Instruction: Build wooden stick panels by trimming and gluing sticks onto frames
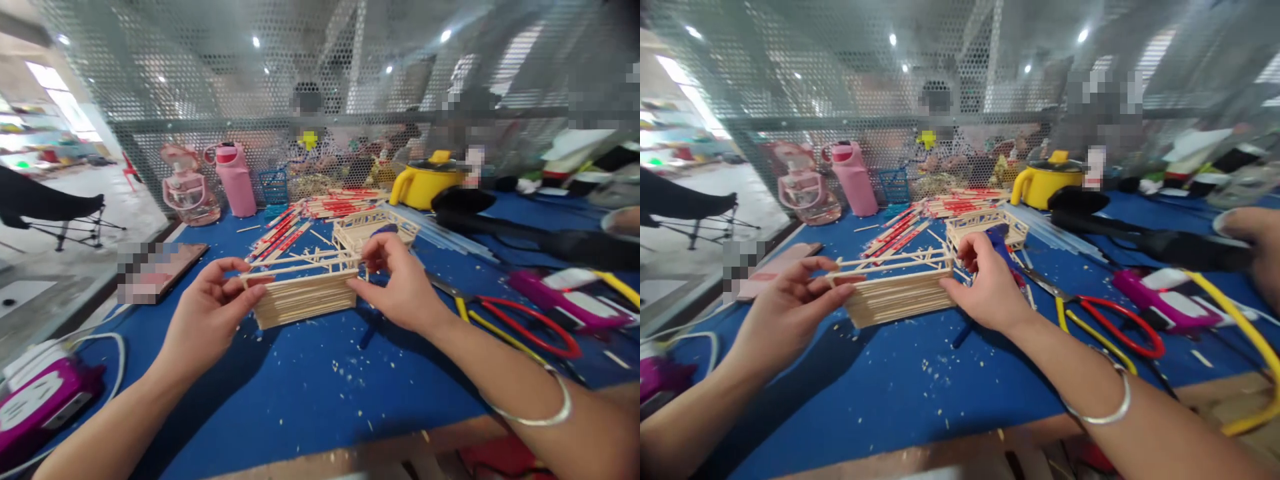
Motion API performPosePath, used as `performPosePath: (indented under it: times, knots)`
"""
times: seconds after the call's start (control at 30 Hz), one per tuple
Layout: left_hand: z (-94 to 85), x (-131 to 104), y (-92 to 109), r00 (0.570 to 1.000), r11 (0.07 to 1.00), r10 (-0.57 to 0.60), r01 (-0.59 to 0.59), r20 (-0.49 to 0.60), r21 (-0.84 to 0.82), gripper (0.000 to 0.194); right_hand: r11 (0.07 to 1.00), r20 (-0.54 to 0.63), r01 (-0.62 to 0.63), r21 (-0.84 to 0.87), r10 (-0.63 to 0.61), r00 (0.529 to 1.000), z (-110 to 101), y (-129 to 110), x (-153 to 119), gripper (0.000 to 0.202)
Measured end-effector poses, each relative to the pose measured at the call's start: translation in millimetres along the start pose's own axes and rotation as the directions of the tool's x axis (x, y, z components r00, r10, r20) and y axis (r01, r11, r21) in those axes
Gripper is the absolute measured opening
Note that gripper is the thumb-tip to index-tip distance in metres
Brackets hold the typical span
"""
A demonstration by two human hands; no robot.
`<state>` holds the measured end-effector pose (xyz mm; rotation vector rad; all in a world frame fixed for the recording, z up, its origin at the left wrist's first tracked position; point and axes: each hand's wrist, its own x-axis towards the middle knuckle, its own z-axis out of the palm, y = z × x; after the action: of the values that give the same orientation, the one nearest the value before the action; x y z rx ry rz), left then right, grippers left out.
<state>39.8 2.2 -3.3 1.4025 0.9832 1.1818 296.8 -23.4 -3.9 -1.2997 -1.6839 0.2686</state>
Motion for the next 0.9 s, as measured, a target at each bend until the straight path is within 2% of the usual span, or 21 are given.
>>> performPosePath:
  times: [0.07,0.13,0.23,0.4,0.57,0.77,0.9]
  knots:
    - [0.8,-2.1,0.8,1.0,0.999,0.009,-0.008,-0.029,0.037,0.036,0.973,0.127,-0.127,0.192,0.104,0.987,-2.4,3.8,3.1,0.034]
    - [1.9,-4.3,2.0,0.998,0.996,0.024,-0.02,-0.05,0.09,0.039,0.918,0.235,-0.228,0.325,0.155,0.96,-3.9,5.9,5.8,0.033]
    - [3.4,-6.2,3.6,0.997,0.986,0.045,-0.035,-0.06,0.162,0.044,0.85,0.254,-0.303,0.43,0.208,0.945,-3.0,6.9,7.7,0.028]
    - [3.3,-6.4,4.2,0.996,0.976,0.076,-0.063,-0.055,0.209,0.048,0.847,0.227,-0.325,0.42,0.249,0.941,0.8,11.1,7.0,0.021]
    - [1.1,-8.4,3.7,0.999,0.974,0.037,-0.031,-0.026,0.223,0.05,0.867,0.238,-0.359,0.345,0.29,0.927,0.3,17.0,7.3,0.022]
    - [2.6,-10.4,3.0,0.985,0.965,0.094,-0.054,-0.147,0.256,0.056,0.85,0.275,-0.39,0.353,0.305,0.912,-1.1,15.8,8.7,0.025]
    - [4.4,-8.1,1.6,0.981,0.969,0.146,-0.115,-0.128,0.22,0.052,0.825,0.281,-0.413,0.386,0.321,0.905,-1.0,15.1,9.3,0.027]
